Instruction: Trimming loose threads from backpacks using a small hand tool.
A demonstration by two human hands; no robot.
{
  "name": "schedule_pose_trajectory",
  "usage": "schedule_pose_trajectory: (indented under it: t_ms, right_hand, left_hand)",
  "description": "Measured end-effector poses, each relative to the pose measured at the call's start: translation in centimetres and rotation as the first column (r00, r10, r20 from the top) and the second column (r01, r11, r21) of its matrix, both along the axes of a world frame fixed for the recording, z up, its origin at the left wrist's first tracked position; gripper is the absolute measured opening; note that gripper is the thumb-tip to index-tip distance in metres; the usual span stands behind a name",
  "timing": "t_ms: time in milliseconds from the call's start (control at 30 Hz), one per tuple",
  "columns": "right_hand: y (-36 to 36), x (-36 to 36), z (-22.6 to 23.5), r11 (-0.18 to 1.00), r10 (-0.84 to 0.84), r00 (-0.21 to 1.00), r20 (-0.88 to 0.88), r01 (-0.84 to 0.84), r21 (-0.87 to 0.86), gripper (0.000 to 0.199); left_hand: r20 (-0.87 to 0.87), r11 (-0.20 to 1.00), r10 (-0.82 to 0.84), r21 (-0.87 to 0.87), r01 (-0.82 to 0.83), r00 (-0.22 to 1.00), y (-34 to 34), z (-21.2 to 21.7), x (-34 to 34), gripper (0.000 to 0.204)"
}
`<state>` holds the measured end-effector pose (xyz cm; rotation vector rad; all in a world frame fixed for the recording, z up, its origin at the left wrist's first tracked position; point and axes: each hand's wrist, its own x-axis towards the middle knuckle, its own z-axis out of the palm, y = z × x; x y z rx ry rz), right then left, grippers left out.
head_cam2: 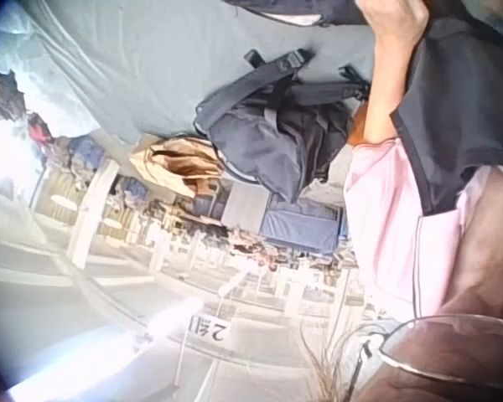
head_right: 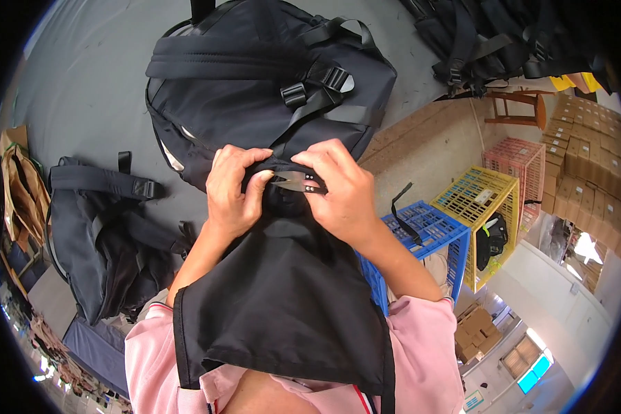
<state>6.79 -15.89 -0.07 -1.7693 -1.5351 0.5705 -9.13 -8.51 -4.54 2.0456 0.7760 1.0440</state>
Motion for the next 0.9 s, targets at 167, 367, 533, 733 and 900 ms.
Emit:
schedule_pose_trajectory:
  t_ms: [167, 367, 533, 733, 900]
  right_hand:
    - [-1.0, -1.3, -2.3, 0.984, -0.096, 0.993, 0.075, 0.084, 0.154, 0.032]
    - [-1.7, -1.6, -4.5, 0.944, -0.034, 0.978, 0.205, -0.036, 0.328, 0.033]
    - [-2.0, -1.5, -5.5, 0.923, 0.01, 0.965, 0.263, -0.11, 0.37, 0.034]
    - [-2.7, -1.2, -5.0, 0.972, 0.057, 0.982, 0.179, -0.096, 0.213, 0.034]
    - [-1.5, -0.3, -0.5, 0.994, 0.014, 0.999, -0.048, -0.019, -0.11, 0.034]
  left_hand:
    - [-0.057, 1.0, 0.016, 0.023, -0.015, 0.998, -0.6, -0.5, 0.4, 0.024]
    - [-0.085, 0.999, 0.013, 0.046, -0.009, 0.996, -1.1, -1.7, -0.3, 0.025]
    - [-0.075, 0.999, -0.008, 0.04, 0.011, 0.997, -1.3, -2.5, -1.0, 0.02]
    - [-0.095, 1.0, -0.02, 0.013, 0.021, 0.995, -1.5, -2.9, -1.4, 0.022]
    - [-0.101, 1.0, -0.008, 0.014, 0.009, 0.995, -1.7, -2.8, -1.4, 0.022]
